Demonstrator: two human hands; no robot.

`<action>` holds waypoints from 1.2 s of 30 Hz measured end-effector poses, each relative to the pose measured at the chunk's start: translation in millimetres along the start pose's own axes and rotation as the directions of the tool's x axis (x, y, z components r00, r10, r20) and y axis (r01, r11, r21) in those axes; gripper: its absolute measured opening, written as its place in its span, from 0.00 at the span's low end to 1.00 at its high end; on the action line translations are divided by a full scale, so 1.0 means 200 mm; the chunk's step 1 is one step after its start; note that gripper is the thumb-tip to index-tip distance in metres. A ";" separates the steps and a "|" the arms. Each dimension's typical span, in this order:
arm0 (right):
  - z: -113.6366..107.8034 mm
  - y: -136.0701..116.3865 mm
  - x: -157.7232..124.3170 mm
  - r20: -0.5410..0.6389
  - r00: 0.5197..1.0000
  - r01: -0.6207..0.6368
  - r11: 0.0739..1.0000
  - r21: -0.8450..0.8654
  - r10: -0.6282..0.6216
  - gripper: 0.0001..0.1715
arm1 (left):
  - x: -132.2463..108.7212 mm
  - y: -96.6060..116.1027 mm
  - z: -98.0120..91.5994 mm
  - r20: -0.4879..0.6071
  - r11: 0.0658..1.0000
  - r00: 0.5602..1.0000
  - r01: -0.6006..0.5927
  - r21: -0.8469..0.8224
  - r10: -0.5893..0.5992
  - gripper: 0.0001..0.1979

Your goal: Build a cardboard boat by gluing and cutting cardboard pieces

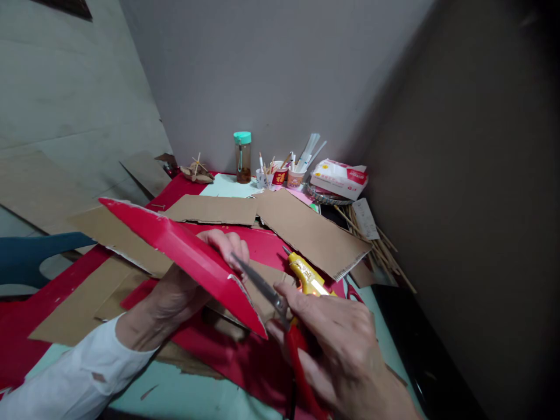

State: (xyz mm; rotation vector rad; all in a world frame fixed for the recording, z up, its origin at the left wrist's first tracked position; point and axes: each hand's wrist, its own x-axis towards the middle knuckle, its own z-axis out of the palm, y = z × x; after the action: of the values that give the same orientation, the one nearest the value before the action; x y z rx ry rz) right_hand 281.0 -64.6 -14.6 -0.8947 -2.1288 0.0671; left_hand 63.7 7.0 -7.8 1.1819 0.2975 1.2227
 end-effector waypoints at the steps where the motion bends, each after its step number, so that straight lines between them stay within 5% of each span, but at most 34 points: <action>1: -0.01 0.00 0.01 -0.048 0.997 -0.062 0.998 0.019 0.063 0.21 | 0.00 0.01 0.01 -0.008 1.000 1.000 0.020 -0.005 -0.020 0.09; 4: -0.06 0.03 0.03 -0.161 0.937 -0.313 0.950 0.005 0.310 0.11 | 0.00 0.02 0.02 -0.107 0.993 0.988 0.110 -0.036 -0.114 0.08; 7: -0.14 0.11 0.07 -0.131 0.859 -0.512 0.834 -0.205 0.496 0.15 | 0.01 0.03 0.03 -0.360 0.966 0.898 0.220 -0.133 -0.254 0.14; 11: -0.19 0.26 0.12 -0.066 0.779 -0.569 0.660 -0.489 0.623 0.21 | 0.03 0.02 0.04 -0.549 0.932 0.754 0.274 -0.238 -0.362 0.17; 15: -0.11 0.43 0.15 -0.038 0.760 -0.555 0.617 -0.558 0.649 0.12 | 0.04 0.02 0.06 -0.607 0.905 0.673 0.343 -0.250 -0.423 0.12; 21: -0.04 0.54 0.17 -0.025 0.780 -0.537 0.648 -0.540 0.625 0.07 | 0.03 0.01 0.07 -0.608 0.926 0.703 0.333 -0.178 -0.370 0.11; 26: -0.07 0.24 0.22 0.025 0.868 -0.453 0.810 -0.372 0.496 0.12 | 0.02 0.00 0.06 -0.586 0.950 0.753 0.290 -0.112 -0.299 0.12; 30: 0.01 0.00 0.22 0.156 0.900 -0.409 0.912 -0.030 0.408 0.11 | 0.01 -0.02 0.06 -0.551 0.952 0.786 0.299 -0.060 -0.281 0.07; 36: 0.15 -0.02 0.19 0.117 0.938 -0.314 0.943 -0.108 0.326 0.11 | -0.02 -0.08 0.09 -0.457 0.956 0.851 0.292 0.003 -0.258 0.04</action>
State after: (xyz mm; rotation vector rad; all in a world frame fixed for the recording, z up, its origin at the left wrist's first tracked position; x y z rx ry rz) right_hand 241.3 -37.8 -8.4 -1.3178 -2.1005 0.2068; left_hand 84.5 -4.9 -14.9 0.8621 0.8417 1.2265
